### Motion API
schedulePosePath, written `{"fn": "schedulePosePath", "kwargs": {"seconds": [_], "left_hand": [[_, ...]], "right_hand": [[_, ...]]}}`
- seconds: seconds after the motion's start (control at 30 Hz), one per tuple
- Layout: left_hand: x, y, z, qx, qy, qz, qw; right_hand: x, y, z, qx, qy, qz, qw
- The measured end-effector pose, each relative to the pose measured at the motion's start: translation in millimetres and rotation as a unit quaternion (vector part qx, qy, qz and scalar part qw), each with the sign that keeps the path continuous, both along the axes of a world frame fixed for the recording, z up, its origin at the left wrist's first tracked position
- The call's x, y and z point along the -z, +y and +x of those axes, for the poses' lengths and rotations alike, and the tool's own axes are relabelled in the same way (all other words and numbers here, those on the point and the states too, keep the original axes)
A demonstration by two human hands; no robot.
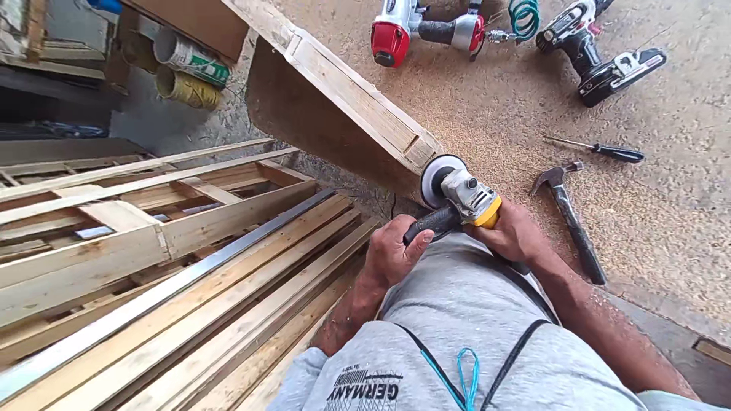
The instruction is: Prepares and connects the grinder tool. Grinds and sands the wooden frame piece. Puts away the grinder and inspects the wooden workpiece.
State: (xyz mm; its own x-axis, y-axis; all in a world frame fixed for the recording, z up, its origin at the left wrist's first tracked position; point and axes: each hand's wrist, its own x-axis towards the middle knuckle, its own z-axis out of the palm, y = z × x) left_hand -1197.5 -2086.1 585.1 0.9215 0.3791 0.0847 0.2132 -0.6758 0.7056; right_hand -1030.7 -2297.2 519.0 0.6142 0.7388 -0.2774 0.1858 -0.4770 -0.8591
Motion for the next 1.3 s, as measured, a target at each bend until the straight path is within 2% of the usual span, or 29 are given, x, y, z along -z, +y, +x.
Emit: {"fn": "schedulePosePath", "kwargs": {"seconds": [0.2,0.37,0.47,0.63,0.83,0.93,1.03,1.17,1.23,1.3], "left_hand": [[-16.1,12.1,40.6,0.028,0.011,0.003,1.000],[-23.5,75.0,41.4,0.063,0.056,-0.065,0.994],[-29.9,114.9,37.7,0.104,0.083,-0.064,0.989],[-34.2,146.3,58.6,0.200,0.116,-0.030,0.972],[-23.4,108.5,102.1,0.302,0.164,0.008,0.939],[-26.2,96.9,102.4,0.299,0.174,0.031,0.938],[-45.7,117.1,80.8,0.262,0.169,0.054,0.949],[-53.7,160.5,56.4,0.206,0.136,0.010,0.969],[-52.6,161.9,55.2,0.188,0.129,-0.008,0.974],[-50.0,150.2,66.5,0.208,0.135,0.011,0.969]], "right_hand": [[-3.2,5.2,6.2,0.062,0.056,-0.022,0.996],[-43.1,47.8,-6.2,0.084,0.040,-0.093,0.991],[-50.3,76.7,-21.0,0.101,0.037,-0.099,0.989],[-35.8,92.9,-47.2,0.196,0.035,-0.054,0.979],[10.4,65.0,-75.2,0.315,0.138,-0.003,0.939],[28.0,61.0,-77.6,0.316,0.160,0.052,0.934],[8.6,79.7,-71.9,0.272,0.132,0.048,0.952],[-26.9,115.5,-66.9,0.230,0.003,0.007,0.973],[-28.2,120.1,-69.6,0.235,-0.012,0.002,0.972],[-17.7,110.2,-71.9,0.257,0.025,0.010,0.966]]}}
